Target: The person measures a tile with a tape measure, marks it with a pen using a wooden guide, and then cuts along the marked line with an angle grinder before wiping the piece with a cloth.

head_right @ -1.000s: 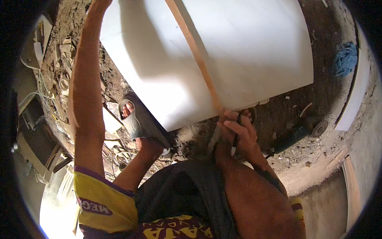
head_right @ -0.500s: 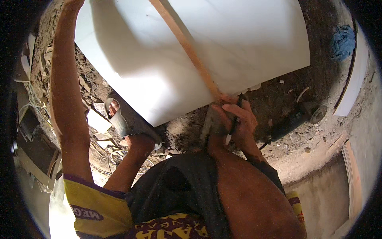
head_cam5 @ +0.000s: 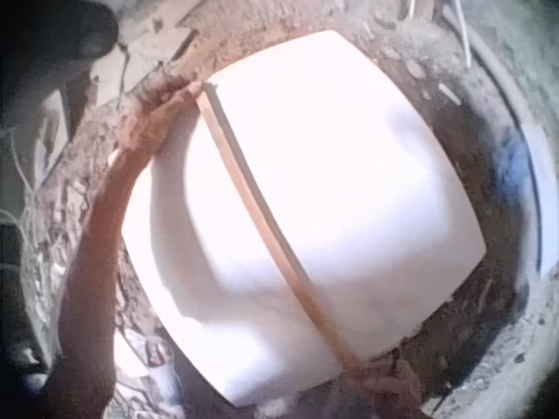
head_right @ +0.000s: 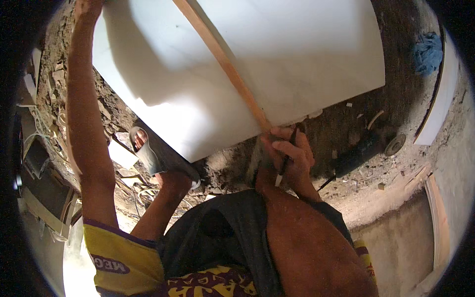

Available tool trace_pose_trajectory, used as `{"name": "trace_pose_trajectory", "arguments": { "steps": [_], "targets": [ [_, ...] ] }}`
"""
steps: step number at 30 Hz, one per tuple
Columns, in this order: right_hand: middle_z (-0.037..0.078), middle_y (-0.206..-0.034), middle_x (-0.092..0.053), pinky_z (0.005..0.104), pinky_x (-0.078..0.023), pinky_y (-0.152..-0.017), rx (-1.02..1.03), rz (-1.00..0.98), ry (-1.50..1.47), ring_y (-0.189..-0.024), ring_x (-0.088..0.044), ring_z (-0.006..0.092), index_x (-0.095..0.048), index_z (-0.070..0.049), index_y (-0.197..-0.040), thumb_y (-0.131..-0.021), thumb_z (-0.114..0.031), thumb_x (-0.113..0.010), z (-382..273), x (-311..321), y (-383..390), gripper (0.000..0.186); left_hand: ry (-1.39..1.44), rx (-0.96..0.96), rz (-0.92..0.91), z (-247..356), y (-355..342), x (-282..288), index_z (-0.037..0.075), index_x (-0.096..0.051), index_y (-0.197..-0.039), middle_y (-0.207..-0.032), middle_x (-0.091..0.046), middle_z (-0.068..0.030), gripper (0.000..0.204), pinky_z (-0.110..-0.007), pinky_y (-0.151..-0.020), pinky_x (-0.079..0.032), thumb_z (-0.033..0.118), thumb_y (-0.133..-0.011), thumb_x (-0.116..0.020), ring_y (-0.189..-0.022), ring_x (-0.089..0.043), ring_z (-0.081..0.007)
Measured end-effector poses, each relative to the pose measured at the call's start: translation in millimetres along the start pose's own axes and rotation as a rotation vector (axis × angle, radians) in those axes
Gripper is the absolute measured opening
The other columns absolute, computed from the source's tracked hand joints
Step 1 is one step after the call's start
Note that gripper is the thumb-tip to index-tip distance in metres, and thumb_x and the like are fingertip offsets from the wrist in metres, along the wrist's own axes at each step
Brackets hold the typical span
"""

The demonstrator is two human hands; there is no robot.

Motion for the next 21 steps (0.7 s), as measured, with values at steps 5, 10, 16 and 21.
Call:
{"name": "trace_pose_trajectory", "arguments": {
  "steps": [5, 10, 16, 21],
  "targets": [
    [0.02, -0.108, -0.072, 0.0363, -0.061, -0.074, -0.004, -0.029, -0.076, -0.092, -0.072, 0.0282, -0.055, -0.008, -0.114, -0.079, 0.006, -0.087, -11.3, -1.0, -9.5, 0.05, -0.192, 0.048, 0.076, 32.8, -11.2, 23.1, 0.001, -0.072, -0.127, -0.112, -0.076, -0.0119, 0.041, -0.037, -0.091, -0.058, 0.03, -0.098, -0.074, -0.104, -0.071, -0.0215],
    [0.02, -0.105, -0.071, 0.0361, -0.06, -0.072, 0.03, -0.03, -0.033, -0.088, -0.071, 0.0269, -0.054, -0.009, -0.113, -0.08, 0.005, -0.088, -8.8, 6.4, -12.5, 0.05, 0.173, 0.19, 0.086, 15.2, -2.0, 0.4, 0.0, -0.071, -0.129, -0.118, -0.074, -0.0148, 0.054, -0.039, -0.097, -0.056, 0.041, -0.095, -0.077, -0.112, -0.069, -0.0219],
    [0.02, -0.102, -0.069, 0.0356, -0.058, -0.068, 0.009, -0.054, -0.056, -0.084, -0.069, 0.0252, -0.053, -0.01, -0.113, -0.08, 0.004, -0.087, -5.2, 5.6, -0.2, 0.05, 0.147, 0.104, 0.132, 1.0, -4.2, 11.3, -0.001, -0.07, -0.127, -0.112, -0.075, -0.0101, 0.037, -0.033, -0.089, -0.056, 0.026, -0.101, -0.073, -0.103, -0.069, -0.0179],
    [0.017, -0.104, -0.069, 0.0362, -0.058, -0.07, -0.523, -0.263, -0.078, -0.084, -0.068, 0.0253, -0.053, -0.011, -0.114, -0.08, 0.003, -0.087, 10.3, 8.2, 19.6, 0.05, 0.269, 0.108, 0.204, -5.3, -6.4, 15.3, 0.0, -0.07, -0.125, -0.107, -0.076, -0.0063, 0.033, -0.03, -0.089, -0.056, 0.023, -0.101, -0.073, -0.099, -0.069, -0.013]
  ]
}}
Point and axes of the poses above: each hand's wrist, its own y-axis away from the middle knuckle, its own x-axis out of the back of the hand, z = x × y, the point moved 3 cm from there along -y, towards the middle knuckle
